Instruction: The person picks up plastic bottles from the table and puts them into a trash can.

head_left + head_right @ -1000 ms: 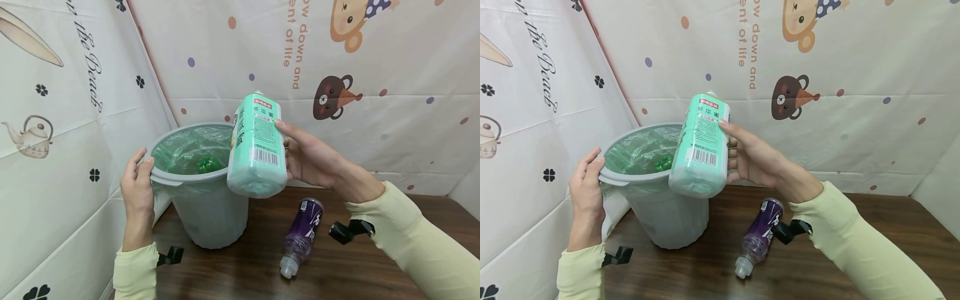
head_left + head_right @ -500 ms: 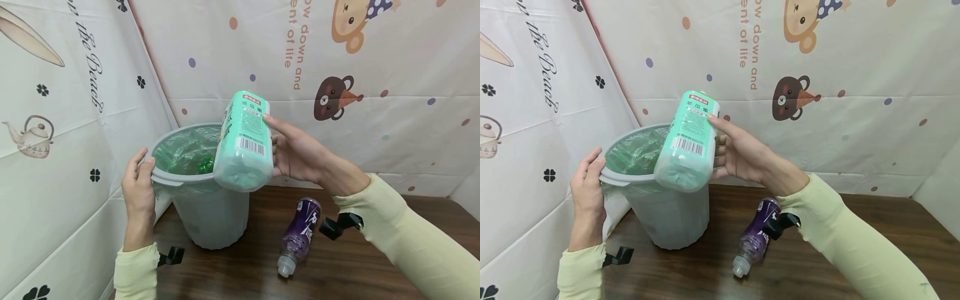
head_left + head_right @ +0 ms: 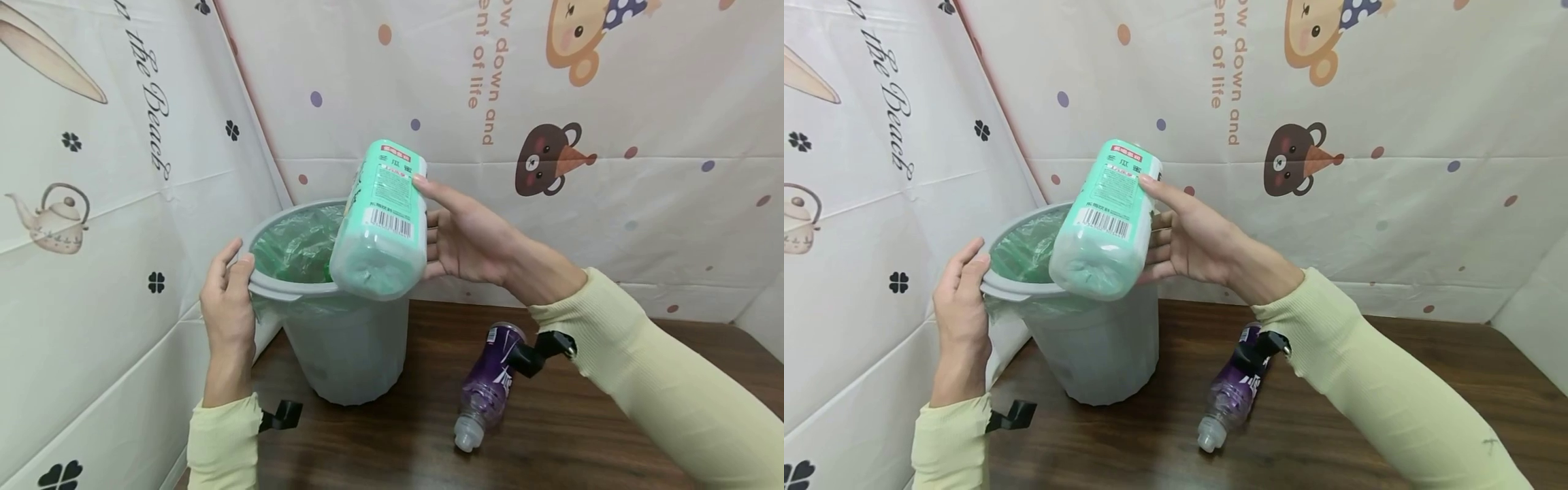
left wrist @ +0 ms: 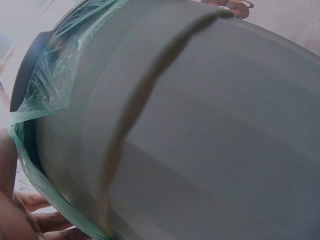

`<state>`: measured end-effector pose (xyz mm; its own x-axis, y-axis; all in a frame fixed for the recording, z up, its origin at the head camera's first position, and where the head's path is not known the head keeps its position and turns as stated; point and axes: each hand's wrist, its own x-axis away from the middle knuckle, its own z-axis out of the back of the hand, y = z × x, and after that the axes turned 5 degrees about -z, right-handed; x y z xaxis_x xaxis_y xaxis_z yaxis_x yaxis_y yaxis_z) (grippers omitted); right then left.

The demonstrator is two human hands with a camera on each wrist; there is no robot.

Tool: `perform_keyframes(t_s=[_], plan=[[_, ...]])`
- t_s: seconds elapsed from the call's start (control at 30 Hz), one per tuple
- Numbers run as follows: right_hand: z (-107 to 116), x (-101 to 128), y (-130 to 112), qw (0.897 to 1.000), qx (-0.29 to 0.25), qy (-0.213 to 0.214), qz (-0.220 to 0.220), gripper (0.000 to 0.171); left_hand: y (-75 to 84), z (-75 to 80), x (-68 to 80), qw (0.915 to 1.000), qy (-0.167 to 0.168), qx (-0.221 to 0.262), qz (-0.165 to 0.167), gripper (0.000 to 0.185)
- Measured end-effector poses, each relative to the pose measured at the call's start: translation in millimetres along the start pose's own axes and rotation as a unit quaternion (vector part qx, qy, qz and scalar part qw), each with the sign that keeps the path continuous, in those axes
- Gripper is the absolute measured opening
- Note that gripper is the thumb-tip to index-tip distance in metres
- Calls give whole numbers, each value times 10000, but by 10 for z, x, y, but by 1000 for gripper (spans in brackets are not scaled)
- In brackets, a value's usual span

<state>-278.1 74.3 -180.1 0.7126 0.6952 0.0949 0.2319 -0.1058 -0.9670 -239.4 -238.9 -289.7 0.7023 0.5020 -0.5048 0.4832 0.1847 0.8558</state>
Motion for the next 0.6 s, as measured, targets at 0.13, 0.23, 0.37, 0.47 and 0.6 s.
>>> perform_keyframes(t_s=[0.13,0.23,0.37,0.47,0.6], plan=[[-19,-44,-39,9999,66,34,-91,75,6,-5,-7,10000,24,17,-45,45],[-28,-86,-64,9998,84,52,-199,76,14,-5,-9,10000,40,26,-60,45],[-31,-145,-82,9994,131,56,-304,76,22,-2,-3,10000,27,-56,-43,45],[-35,-183,-91,9992,197,61,-328,78,23,-2,-1,10000,8,-88,-29,46],[-48,-236,-103,9991,229,66,-365,81,20,-2,1,10000,14,-92,-27,46]])
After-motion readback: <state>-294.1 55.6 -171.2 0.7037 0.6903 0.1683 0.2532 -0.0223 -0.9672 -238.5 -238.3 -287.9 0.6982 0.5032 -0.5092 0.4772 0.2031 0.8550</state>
